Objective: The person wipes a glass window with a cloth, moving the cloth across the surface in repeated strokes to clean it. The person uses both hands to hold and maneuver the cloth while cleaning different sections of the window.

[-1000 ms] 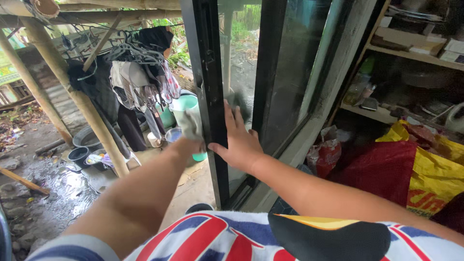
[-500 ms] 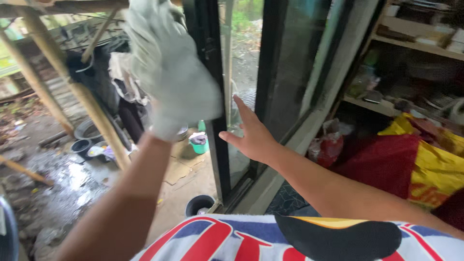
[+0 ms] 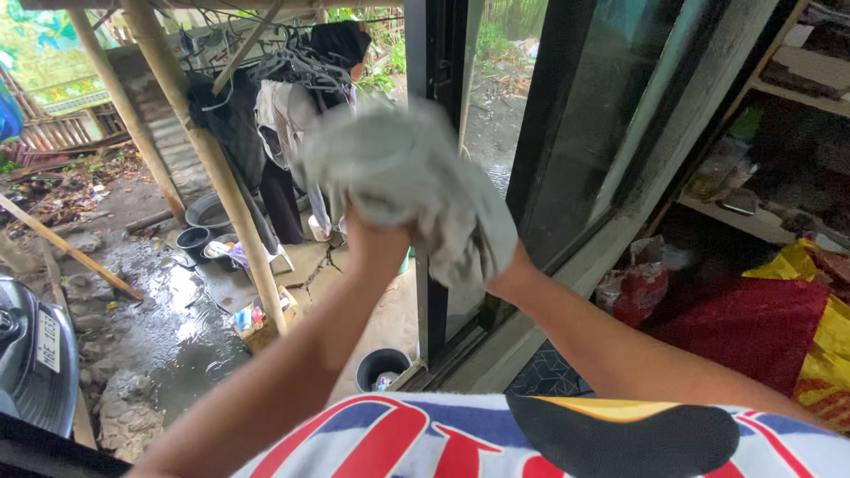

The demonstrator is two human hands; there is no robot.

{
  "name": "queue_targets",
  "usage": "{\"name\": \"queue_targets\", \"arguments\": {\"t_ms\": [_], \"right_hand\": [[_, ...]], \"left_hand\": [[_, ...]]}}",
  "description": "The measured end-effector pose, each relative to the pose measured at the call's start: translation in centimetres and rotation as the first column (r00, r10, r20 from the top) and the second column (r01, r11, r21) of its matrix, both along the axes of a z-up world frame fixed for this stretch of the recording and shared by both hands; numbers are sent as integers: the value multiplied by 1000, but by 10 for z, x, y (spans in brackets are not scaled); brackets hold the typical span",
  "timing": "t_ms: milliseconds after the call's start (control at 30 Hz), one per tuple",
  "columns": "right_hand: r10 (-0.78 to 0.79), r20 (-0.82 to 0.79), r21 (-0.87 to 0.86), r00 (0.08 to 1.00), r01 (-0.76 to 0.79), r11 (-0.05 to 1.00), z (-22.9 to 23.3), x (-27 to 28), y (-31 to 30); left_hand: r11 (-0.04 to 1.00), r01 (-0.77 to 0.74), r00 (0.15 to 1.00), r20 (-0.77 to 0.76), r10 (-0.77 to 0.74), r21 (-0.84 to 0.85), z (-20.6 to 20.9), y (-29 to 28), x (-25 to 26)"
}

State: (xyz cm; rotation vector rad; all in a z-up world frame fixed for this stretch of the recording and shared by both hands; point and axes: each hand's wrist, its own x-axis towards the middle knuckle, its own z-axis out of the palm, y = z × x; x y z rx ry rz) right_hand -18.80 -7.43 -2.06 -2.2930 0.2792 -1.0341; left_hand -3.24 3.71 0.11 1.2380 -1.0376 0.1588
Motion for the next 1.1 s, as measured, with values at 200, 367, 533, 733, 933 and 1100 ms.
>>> {"name": "queue_targets", "arguments": {"t_ms": [200, 367, 533, 733, 933, 1100], "right_hand": [[-158, -29, -39, 987, 157, 987, -5, -8, -8], [86, 162, 149, 983, -110, 983, -4, -11, -12], [125, 148, 47, 981, -133, 990, -1, -15, -13], [-77, -53, 242, 996, 88, 966, 13, -27, 11], [-26, 12, 209, 1000, 23, 978, 1, -31, 15], [-215, -148, 270, 965, 249, 930, 16, -41, 19]], "left_hand": [[995, -48, 956, 285, 72, -90, 55, -40, 10], [986, -166, 944, 287, 160, -1, -30, -46, 20], [834, -185, 978, 180, 105, 520, -127, -42, 36], [908, 9, 991, -126, 49, 419, -149, -2, 11], [702, 310, 783, -591, 194, 641, -102, -15, 60], [761, 388, 766, -641, 47, 519, -63, -68, 120]]}}
